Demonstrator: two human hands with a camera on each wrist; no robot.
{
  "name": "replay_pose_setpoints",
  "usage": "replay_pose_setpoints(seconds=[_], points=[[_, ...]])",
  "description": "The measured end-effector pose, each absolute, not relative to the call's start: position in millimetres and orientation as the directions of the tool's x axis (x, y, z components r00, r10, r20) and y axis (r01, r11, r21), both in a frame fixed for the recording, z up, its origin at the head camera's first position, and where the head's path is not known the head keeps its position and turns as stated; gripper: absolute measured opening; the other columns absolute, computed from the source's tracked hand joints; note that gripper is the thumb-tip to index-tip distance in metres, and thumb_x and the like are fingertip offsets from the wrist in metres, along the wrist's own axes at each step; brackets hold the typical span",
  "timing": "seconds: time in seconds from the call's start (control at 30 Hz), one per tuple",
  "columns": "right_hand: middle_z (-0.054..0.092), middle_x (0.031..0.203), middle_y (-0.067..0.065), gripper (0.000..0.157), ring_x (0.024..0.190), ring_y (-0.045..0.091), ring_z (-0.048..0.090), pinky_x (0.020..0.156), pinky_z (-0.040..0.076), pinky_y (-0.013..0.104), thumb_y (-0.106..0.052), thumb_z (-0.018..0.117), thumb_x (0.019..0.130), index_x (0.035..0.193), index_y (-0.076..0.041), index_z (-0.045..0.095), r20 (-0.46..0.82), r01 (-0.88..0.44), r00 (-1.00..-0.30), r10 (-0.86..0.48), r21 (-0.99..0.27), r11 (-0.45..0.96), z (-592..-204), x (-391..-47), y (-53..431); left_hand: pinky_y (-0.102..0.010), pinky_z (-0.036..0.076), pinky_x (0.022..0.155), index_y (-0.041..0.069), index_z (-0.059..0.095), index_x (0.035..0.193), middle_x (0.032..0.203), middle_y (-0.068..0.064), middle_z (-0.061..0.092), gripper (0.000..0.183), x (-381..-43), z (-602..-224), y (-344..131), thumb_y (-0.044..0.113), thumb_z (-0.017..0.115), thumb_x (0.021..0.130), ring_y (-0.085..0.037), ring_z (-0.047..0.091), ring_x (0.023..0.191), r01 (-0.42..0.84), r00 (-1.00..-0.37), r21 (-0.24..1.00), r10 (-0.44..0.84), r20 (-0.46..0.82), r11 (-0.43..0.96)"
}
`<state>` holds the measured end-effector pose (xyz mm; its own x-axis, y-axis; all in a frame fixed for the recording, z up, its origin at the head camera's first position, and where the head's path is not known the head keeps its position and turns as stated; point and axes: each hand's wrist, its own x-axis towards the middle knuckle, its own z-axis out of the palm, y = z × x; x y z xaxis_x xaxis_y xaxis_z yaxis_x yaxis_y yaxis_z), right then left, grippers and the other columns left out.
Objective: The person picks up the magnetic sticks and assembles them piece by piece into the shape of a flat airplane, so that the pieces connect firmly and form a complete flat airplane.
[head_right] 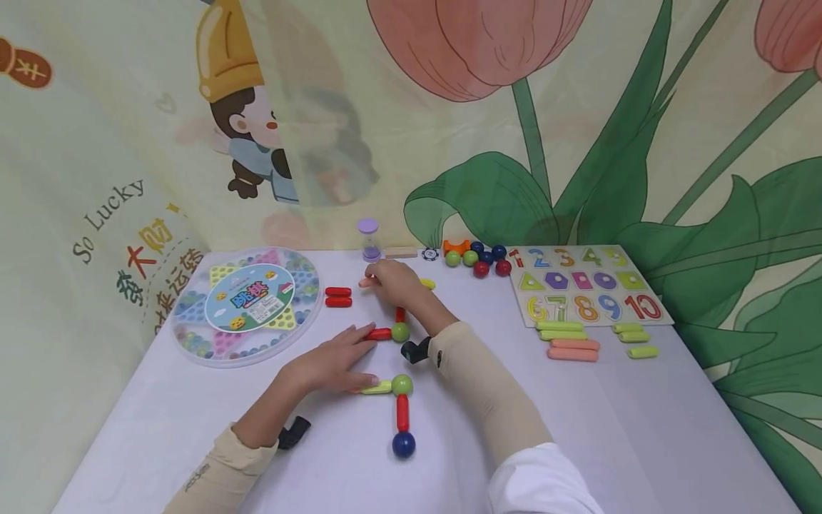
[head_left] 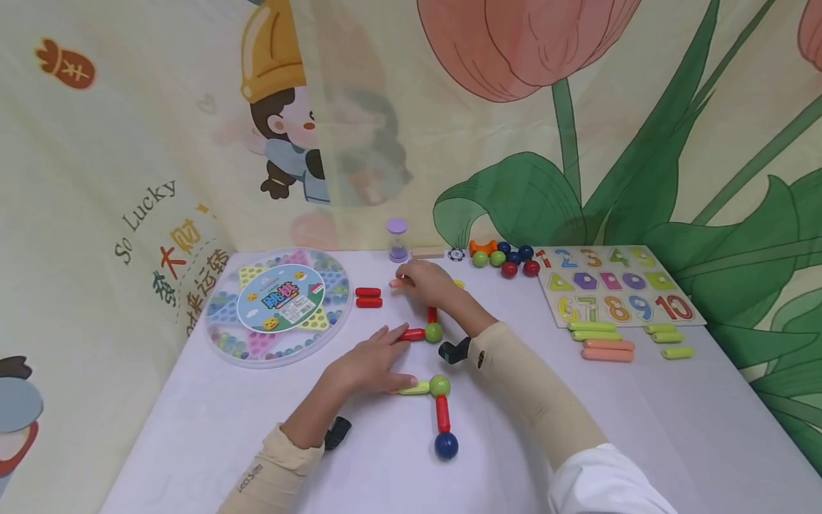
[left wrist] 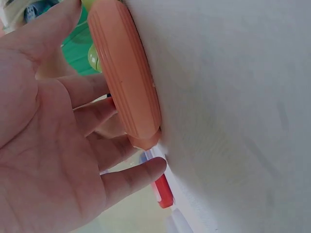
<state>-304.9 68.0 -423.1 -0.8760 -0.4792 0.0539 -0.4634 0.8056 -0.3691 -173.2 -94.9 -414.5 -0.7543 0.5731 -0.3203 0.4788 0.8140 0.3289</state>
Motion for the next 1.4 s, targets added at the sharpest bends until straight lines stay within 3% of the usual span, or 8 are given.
replay_pose_setpoints(seconds=[0.13,0.23,0.3,0.37,0.6,0.77,0.93,1.4], points=[[0.059,0.096,0.008,0.032,0.078,0.02,0.052,0.068,0.049,0.028,-0.025,0.049,0.093,0.122,-0.011,0.051,0.054,-0.322,-0.912,-0.407,-0.709,0.627,-405.9,-280.1,92.6,-0.048,0.031,0.098,0.016,0.043,0.136,0.148,-0.001,0.02,0.077,-174.5,-412.4,-95.0,0.057,0.063,0.074,-0.03,0.015,0.134,0.455,-0.766,0.325,0.55,-0.332,0.829],[0.054,0.103,0.024,0.034,0.074,0.024,0.053,0.064,0.048,0.029,-0.019,0.041,0.095,0.128,-0.009,0.04,-0.074,-0.055,-0.885,-0.459,-0.964,0.262,-399.5,-254.6,122.4,-0.049,0.031,0.098,0.017,0.042,0.136,0.148,0.0,0.019,0.078,-176.2,-411.3,-96.9,0.058,0.063,0.073,-0.03,0.014,0.134,0.435,-0.776,0.321,0.531,-0.34,0.841],[0.047,0.105,0.034,0.035,0.07,0.025,0.052,0.061,0.046,0.029,-0.019,0.04,0.096,0.128,-0.004,0.036,-0.156,0.142,-0.837,-0.524,-0.988,0.068,-402.3,-236.1,141.9,-0.049,0.03,0.099,0.017,0.041,0.136,0.149,0.001,0.018,0.08,-177.4,-411.9,-99.4,0.06,0.062,0.072,-0.028,0.012,0.135,0.42,-0.781,0.322,0.519,-0.347,0.848],[0.046,0.103,0.033,0.039,0.068,0.022,0.05,0.059,0.044,0.027,-0.023,0.044,0.096,0.127,-0.001,0.037,-0.215,0.24,-0.796,-0.566,-0.97,0.032,-411.3,-217.7,158.5,-0.049,0.028,0.1,0.018,0.04,0.137,0.149,0.002,0.016,0.084,-178.5,-413.1,-102.0,0.062,0.063,0.07,-0.028,0.011,0.135,0.407,-0.785,0.33,0.511,-0.35,0.852],[0.06,0.085,0.006,0.024,0.073,0.02,0.053,0.063,0.047,0.029,-0.024,0.065,0.083,0.102,-0.01,0.064,-0.199,-0.087,-0.754,-0.626,-0.914,0.396,-436.2,-144.2,188.9,-0.053,0.025,0.1,0.021,0.04,0.137,0.149,0.001,0.015,0.087,-175.3,-411.9,-108.3,0.052,0.075,0.064,-0.03,0.007,0.135,0.443,-0.767,0.399,0.57,-0.294,0.803],[0.061,0.082,-0.012,0.017,0.077,0.01,0.053,0.068,0.047,0.024,-0.034,0.07,0.077,0.092,-0.026,0.069,-0.186,-0.302,-0.716,-0.673,-0.786,0.539,-436.0,-112.6,182.7,-0.053,0.025,0.1,0.027,0.064,0.104,0.147,-0.002,0.021,0.039,-172.9,-411.8,-106.4,0.034,0.078,0.067,-0.035,0.009,0.134,0.51,-0.732,0.454,0.646,-0.215,0.73],[0.057,0.079,-0.02,0.017,0.075,0.004,0.049,0.064,0.044,0.021,-0.035,0.072,0.076,0.091,-0.028,0.07,-0.137,-0.436,-0.695,-0.705,-0.7,0.565,-434.5,-98.3,168.9,-0.053,0.025,0.1,0.032,0.063,0.074,0.144,-0.001,0.029,0.015,-172.0,-412.0,-102.9,0.029,0.077,0.07,-0.036,0.014,0.133,0.522,-0.724,0.456,0.657,-0.21,0.721],[0.055,0.085,-0.021,0.017,0.08,0.002,0.046,0.066,0.044,0.018,-0.037,0.067,0.08,0.095,-0.03,0.068,-0.062,-0.525,-0.701,-0.71,-0.63,0.573,-435.8,-98.5,147.2,-0.043,0.033,0.098,0.031,0.064,0.07,0.141,-0.002,0.034,0.014,-180.5,-412.4,-112.7,0.032,0.078,0.068,-0.027,0.022,0.131,0.499,-0.771,0.407,0.606,-0.193,0.765]])
